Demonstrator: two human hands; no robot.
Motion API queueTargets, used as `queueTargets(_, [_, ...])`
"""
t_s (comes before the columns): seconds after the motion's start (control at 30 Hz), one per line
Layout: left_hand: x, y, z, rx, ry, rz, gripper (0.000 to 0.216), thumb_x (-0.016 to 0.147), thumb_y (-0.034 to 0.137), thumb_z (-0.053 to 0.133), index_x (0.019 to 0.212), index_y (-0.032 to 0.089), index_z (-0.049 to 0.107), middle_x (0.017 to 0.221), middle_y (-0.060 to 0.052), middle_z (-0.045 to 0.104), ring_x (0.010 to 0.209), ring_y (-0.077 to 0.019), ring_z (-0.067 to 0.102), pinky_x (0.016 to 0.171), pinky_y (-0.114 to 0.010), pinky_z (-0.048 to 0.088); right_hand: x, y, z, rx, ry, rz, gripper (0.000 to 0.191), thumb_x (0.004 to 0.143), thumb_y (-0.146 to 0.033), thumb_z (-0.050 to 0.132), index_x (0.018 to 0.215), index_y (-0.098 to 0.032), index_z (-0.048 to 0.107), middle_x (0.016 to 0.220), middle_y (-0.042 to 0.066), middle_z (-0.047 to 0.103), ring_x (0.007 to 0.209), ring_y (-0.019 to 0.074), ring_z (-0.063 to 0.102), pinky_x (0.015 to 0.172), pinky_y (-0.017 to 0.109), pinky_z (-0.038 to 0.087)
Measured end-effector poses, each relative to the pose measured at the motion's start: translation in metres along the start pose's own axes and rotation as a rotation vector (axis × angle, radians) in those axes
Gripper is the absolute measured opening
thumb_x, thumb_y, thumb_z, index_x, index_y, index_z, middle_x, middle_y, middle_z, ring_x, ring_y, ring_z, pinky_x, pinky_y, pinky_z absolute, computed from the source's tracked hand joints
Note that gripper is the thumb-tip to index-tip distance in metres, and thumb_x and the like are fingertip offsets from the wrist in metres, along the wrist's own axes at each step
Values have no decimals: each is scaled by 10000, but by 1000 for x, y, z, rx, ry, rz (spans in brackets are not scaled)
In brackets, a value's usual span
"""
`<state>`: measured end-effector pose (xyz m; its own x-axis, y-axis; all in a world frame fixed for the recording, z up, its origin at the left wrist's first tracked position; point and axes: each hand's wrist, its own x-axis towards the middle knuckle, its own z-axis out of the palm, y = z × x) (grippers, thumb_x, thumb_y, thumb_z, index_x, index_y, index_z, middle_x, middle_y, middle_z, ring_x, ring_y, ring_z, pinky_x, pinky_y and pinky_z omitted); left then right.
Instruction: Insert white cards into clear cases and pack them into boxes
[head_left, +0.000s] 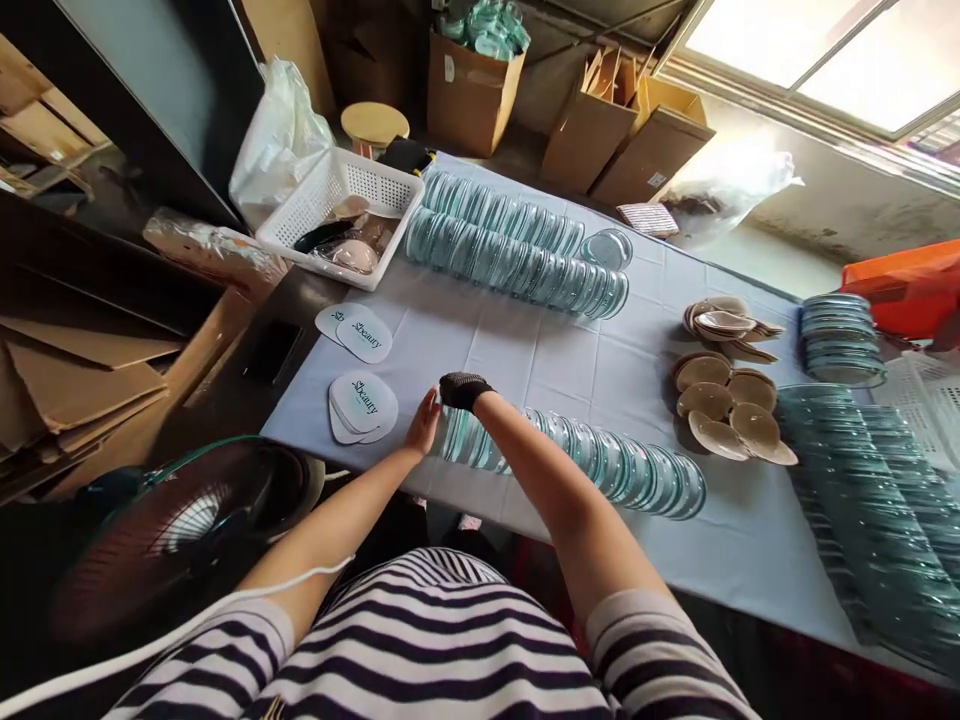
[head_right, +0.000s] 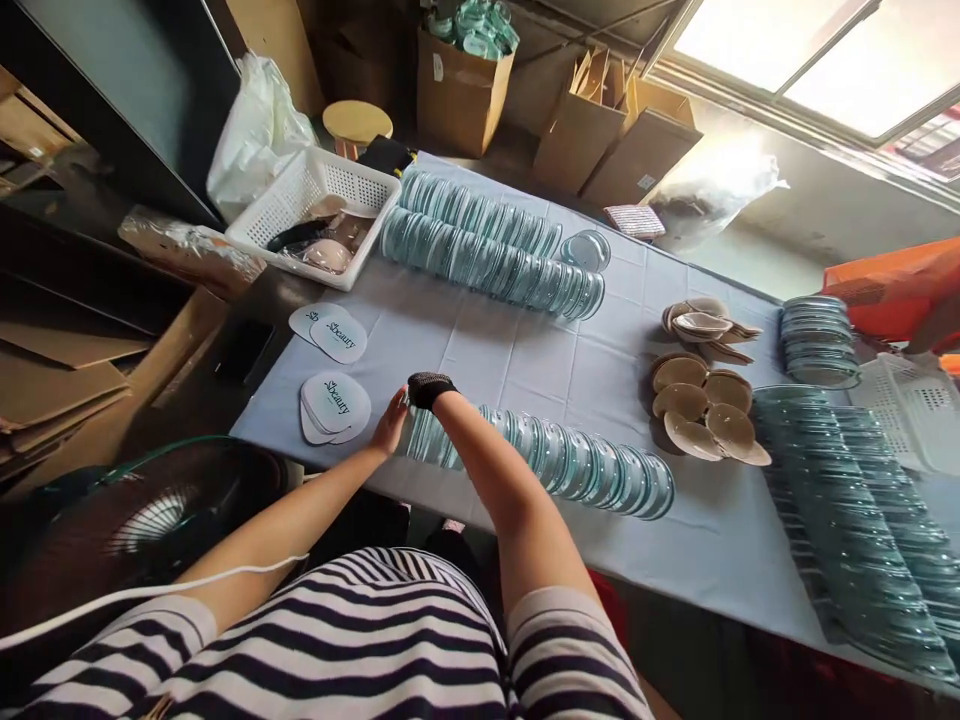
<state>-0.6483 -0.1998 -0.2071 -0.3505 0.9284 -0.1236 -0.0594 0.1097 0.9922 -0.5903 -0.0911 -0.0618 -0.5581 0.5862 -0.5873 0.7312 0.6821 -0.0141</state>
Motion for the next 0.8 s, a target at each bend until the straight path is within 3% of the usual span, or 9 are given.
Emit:
queueTargets(0.17, [3, 17, 2, -148, -88, -52, 640, 923, 577, 455, 1471, 248, 429, 1575, -39, 391, 1492, -256, 265, 1231, -422, 199, 6, -12, 4, -162, 55, -88, 202, 881, -140, 557, 976, -110, 732, 1020, 205, 727, 1025, 303, 689, 818, 406, 531])
queueTargets(0.3, [4, 25, -1, -259, -159, -140, 688, 909, 527, 496, 1522, 247, 353, 1598, -44, 345, 1507, -243, 228, 1227, -419, 198, -9, -7, 25, -159, 162, -114, 293, 969, -200, 434, 1099, -146, 690, 1105, 179, 714, 1037, 262, 686, 816, 347, 521])
queueTargets(0.43, [6, 24, -3, -254, -164, -262, 713, 923, 447, 465, 1574, 260, 240, 1607, -42, 323, 1499, -228, 251, 1211, -396, 243, -40, -12, 66, -19, 272, -41, 352, 999, -323, 402, 1230, -172, 621, 1162, 160, 697, 1062, 254, 671, 844, 313, 498])
queueTargets(0.63, [14, 17, -3, 5, -127, -253, 625, 979, 421, 369, 1577, 297, 234, 1616, -15, 285, 1481, -215, 292, 1186, -384, 302, -69, -50, 146, 148, 175, 50, 331, 1001, -309, 379, 1164, -193, 643, 1125, 134, 715, 1002, 234, 685, 805, 290, 490])
queueTargets(0.73, [15, 13, -3, 59, -154, -231, 635, 987, 492, 344, 1579, 296, 224, 1615, -20, 288, 1475, -221, 307, 1175, -380, 323, -65, -58, 169, 181, 129, 71, 341, 1003, -272, 369, 1197, -181, 634, 1171, 136, 700, 1048, 226, 672, 834, 292, 486])
queueTargets(0.8, [14, 13, -1, 85, -150, -224, 637, 990, 519, 328, 1577, 290, 232, 1612, -26, 303, 1470, -218, 320, 1173, -372, 326, -65, -56, 171, 192, 111, 65, 339, 1003, -264, 373, 1174, -181, 654, 1159, 133, 704, 1047, 222, 671, 843, 293, 483])
